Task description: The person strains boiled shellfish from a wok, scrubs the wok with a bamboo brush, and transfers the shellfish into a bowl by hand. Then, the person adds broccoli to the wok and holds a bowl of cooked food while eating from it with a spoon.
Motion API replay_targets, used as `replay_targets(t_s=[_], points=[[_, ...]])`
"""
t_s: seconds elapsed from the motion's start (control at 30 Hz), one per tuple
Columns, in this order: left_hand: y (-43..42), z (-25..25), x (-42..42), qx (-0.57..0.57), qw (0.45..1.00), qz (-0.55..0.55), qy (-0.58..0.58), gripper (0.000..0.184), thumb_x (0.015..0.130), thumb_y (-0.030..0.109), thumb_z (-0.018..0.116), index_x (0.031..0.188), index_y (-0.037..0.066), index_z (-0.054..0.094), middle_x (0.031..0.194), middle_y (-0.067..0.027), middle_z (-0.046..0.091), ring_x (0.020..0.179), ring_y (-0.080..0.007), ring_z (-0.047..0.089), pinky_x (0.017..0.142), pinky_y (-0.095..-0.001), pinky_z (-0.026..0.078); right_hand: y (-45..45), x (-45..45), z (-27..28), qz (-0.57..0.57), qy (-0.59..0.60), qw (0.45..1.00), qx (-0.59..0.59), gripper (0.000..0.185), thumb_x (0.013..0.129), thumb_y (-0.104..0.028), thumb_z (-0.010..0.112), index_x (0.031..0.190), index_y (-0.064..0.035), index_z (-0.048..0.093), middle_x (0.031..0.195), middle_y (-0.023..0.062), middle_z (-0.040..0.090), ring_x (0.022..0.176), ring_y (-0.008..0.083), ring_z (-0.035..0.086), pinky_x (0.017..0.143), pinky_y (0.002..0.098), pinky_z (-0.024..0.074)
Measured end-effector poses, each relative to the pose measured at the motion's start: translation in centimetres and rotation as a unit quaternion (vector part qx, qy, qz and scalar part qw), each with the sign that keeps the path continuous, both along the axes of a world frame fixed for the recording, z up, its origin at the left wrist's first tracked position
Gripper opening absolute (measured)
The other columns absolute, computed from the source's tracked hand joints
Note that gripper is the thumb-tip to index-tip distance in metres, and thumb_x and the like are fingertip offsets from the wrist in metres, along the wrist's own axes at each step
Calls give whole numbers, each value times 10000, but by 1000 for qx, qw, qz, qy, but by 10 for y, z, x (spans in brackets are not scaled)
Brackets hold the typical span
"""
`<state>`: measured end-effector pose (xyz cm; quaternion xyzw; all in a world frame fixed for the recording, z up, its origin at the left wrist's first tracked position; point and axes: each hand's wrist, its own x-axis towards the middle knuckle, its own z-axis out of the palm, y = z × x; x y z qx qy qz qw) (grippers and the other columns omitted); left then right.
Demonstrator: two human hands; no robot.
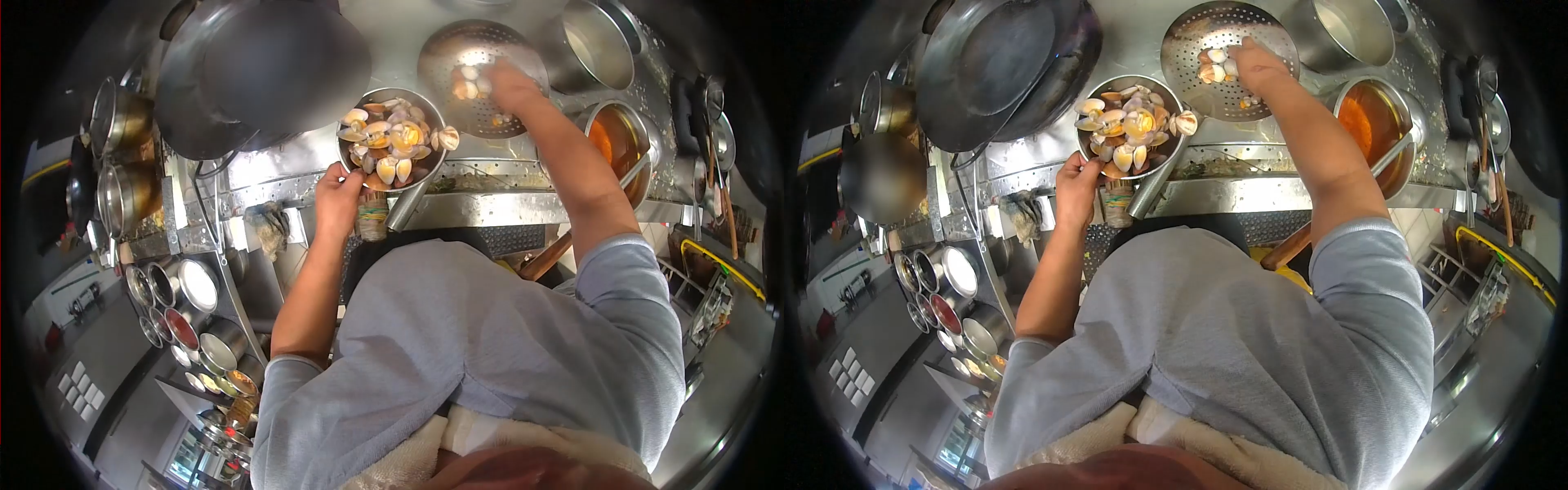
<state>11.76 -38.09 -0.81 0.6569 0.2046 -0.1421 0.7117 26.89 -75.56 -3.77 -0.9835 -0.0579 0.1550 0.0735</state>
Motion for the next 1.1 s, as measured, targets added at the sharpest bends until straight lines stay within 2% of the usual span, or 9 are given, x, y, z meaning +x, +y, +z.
replay_targets(t_s=[0.27, 0.47, 0.57, 0.67, 0.77, 0.87, 0.97, 1.03, 1.1], points=[[0, -1, 1, -7, 1000, 4, -16, 137, 916, 75, 627, 813, 1, 574, 849, -93, 670, 702, -139, 647, 649, -276, 567, -3, 28, 43, -75, 59, 989, 110, 235, 879, -165, 639, 1096, -77, 655, 853, 75, 707, 863, 187, 705, 723, 346, 553], [-6, 7, 13, 4, 1000, -24, -6, 142, 924, 83, 622, 818, 5, 568, 863, -88, 668, 733, -136, 645, 668, -277, 569, 86, -9, 136, -50, 210, 865, 452, 321, 848, -246, 735, 1104, -61, 677, 930, 114, 710, 882, 228, 703, 774, 382, 555], [-8, 3, 12, -1, 1000, -13, -14, 159, 922, 85, 628, 806, 5, 554, 833, -81, 667, 693, -131, 645, 639, -260, 548, 56, 32, 42, -29, 48, 974, 220, 374, 853, -253, 738, 1158, -55, 650, 1040, 168, 700, 917, 324, 697, 823, 426, 554], [-1, 1, 10, 14, 1000, -15, -12, 162, 922, 94, 632, 805, 14, 554, 804, -71, 664, 680, -121, 638, 623, -253, 529, 57, 5, 7, 83, 1, 996, 37, 379, 871, -247, 703, 1187, -52, 628, 1118, 206, 674, 983, 380, 673, 868, 448, 536], [7, 3, 5, 27, 999, -17, -21, 170, 916, 100, 634, 791, 20, 550, 773, -67, 660, 672, -114, 629, 610, -254, 511, 51, 5, 5, 36, 12, 997, 71, 379, 857, -248, 699, 1183, -65, 633, 1111, 170, 684, 1036, 317, 670, 865, 412, 533], [15, 2, -1, 45, 998, -31, -13, 131, 927, 93, 616, 823, 21, 583, 821, -52, 659, 728, -111, 616, 674, -268, 528, 17, 24, 14, -268, 142, 869, 391, 429, 826, -299, 719, 1185, -78, 634, 1085, 118, 700, 1017, 259, 674, 841, 379, 526], [18, 1, -1, 51, 998, -35, -12, 119, 933, 89, 607, 836, 21, 598, 840, -39, 652, 756, -107, 608, 706, -279, 540, -19, 39, 6, -323, 134, 700, 623, 464, 810, -368, 737, 1161, -78, 648, 1036, 70, 717, 936, 216, 682, 807, 350, 530], [18, 1, -4, 45, 999, -24, -15, 140, 921, 94, 616, 808, 23, 574, 802, -47, 651, 725, -109, 610, 676, -279, 526, 5, 47, 10, -240, 45, 882, 402, 409, 820, -373, 720, 1108, -86, 674, 1009, 80, 727, 897, 223, 682, 808, 350, 530], [15, 3, -4, 34, 999, -7, -26, 191, 899, 103, 632, 757, 27, 529, 738, -68, 657, 664, -113, 618, 619, -271, 497, 30, 46, 9, -140, -1, 970, 199, 369, 828, -355, 701, 1076, -82, 689, 1016, 110, 728, 916, 257, 680, 833, 364, 528]])
